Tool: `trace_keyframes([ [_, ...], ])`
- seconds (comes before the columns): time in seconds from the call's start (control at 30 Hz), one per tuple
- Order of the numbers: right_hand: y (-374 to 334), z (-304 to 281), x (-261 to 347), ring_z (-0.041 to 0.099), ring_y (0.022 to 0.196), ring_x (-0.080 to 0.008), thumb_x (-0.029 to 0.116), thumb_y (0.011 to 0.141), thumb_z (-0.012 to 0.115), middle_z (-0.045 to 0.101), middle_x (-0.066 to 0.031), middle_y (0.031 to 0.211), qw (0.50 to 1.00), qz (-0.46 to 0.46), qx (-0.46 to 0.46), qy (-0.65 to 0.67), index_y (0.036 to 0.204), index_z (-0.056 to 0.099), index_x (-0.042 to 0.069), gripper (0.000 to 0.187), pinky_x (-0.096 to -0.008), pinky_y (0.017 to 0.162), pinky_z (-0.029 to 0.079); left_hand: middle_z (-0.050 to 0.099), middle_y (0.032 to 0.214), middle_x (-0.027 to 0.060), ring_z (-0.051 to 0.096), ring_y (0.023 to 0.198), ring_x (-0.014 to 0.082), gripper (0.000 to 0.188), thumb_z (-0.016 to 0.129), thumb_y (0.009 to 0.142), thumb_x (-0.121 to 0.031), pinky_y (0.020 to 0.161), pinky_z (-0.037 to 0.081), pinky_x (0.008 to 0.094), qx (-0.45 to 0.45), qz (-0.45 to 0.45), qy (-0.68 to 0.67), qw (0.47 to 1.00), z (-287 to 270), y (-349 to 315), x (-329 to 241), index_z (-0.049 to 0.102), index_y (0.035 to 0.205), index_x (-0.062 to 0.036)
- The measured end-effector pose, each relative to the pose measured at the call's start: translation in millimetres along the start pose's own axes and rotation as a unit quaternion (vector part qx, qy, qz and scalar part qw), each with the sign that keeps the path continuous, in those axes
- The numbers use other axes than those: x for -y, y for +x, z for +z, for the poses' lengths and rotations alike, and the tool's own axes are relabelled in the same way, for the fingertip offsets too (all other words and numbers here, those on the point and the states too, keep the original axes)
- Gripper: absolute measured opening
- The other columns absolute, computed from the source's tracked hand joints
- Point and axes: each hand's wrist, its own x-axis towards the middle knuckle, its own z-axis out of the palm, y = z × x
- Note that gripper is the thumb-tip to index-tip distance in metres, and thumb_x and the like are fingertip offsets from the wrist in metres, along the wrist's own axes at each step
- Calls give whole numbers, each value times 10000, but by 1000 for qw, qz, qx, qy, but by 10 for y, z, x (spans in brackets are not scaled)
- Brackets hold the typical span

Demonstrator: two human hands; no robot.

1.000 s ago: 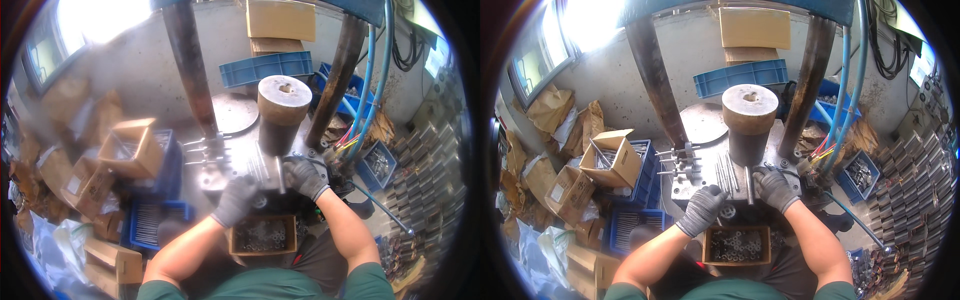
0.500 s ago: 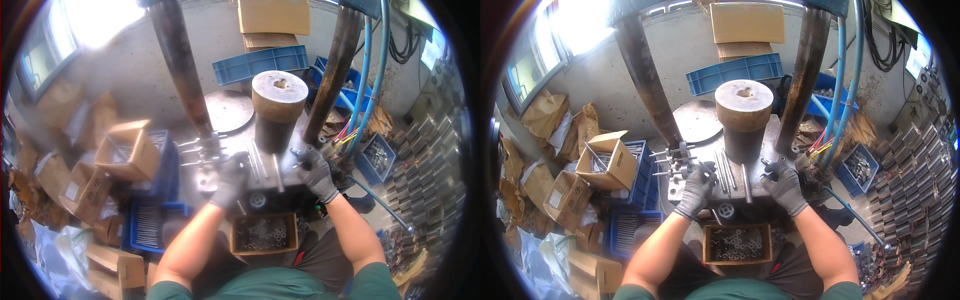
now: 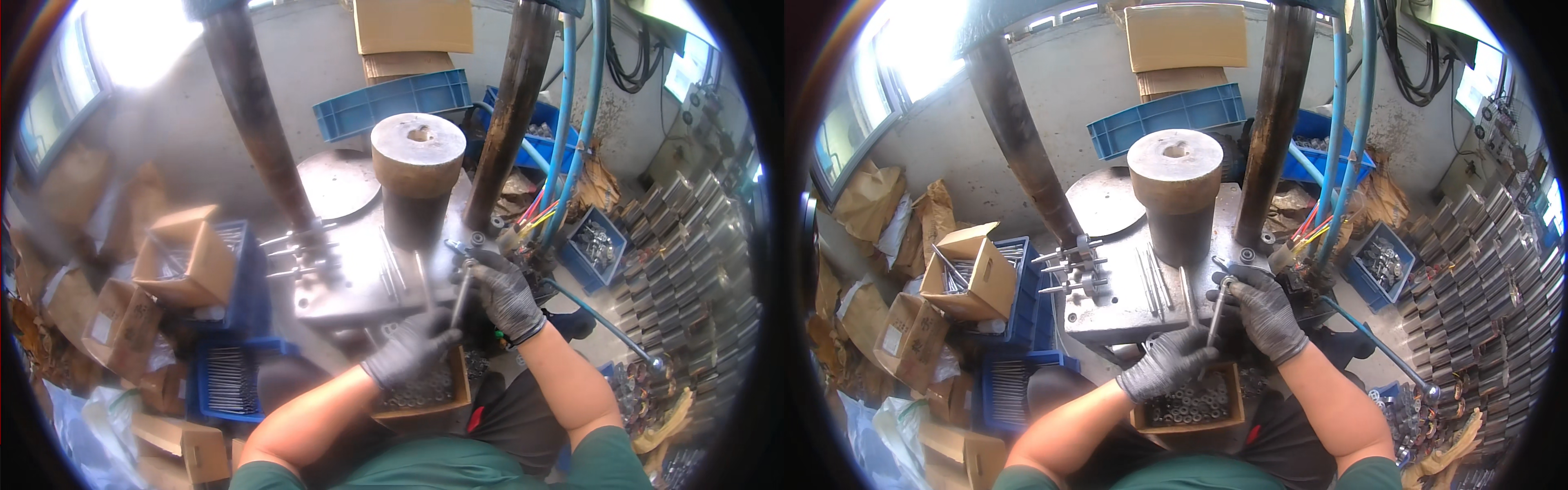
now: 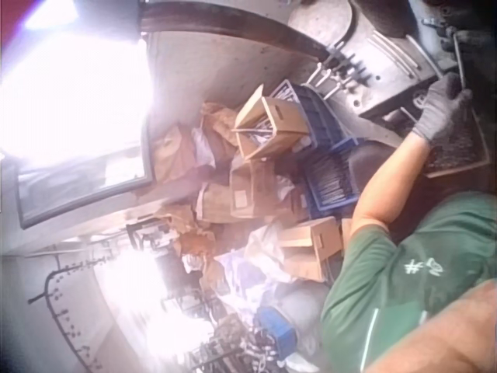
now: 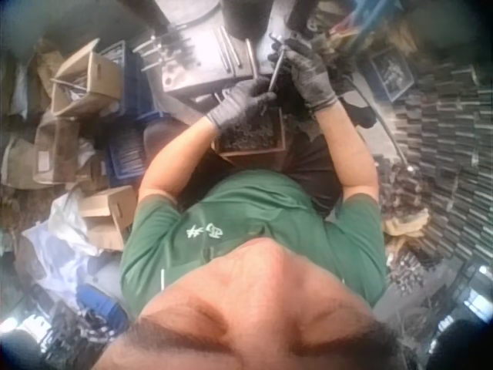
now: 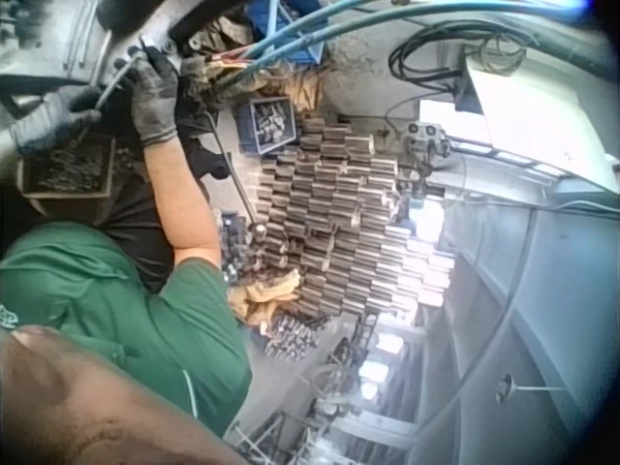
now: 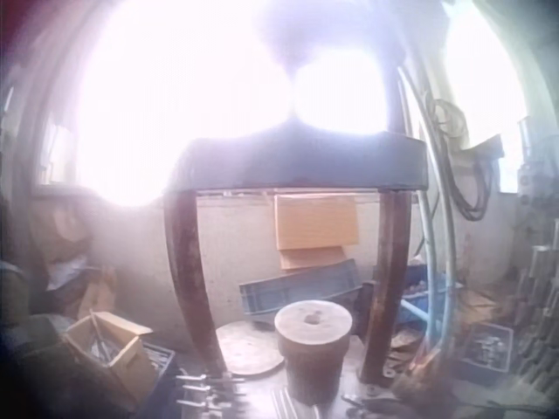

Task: Operating a hydraulic or pneumatic press to assemble or form small metal industrial components.

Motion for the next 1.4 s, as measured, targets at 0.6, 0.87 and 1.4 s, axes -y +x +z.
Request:
trace_keyframes([
  [0.6,-100,-106,56,645,1155,-152,149,1031,621,720,-106,1173,972,-139,49,-185,1297,658,-6,310,-309,969,540,699,1116,139,660,1018,194,477,649,1048,-324,904,558,357,30,-69,-10,997,88,136,32,600,1361,33],
  [0.87,-179,55,87,688,857,-140,235,1069,595,725,-68,992,994,9,19,-111,1222,667,12,280,-299,810,581,669,936,55,633,799,114,454,649,1052,-288,712,550,280,7,-41,-14,999,99,113,26,599,1388,13],
  [1.4,-422,232,-108,573,890,-47,226,1092,552,643,38,985,985,16,73,-158,1246,673,75,247,-222,838,508,685,1104,85,631,1059,157,329,631,1064,-234,933,527,337,-46,37,20,998,12,44,59,652,1274,18],
])
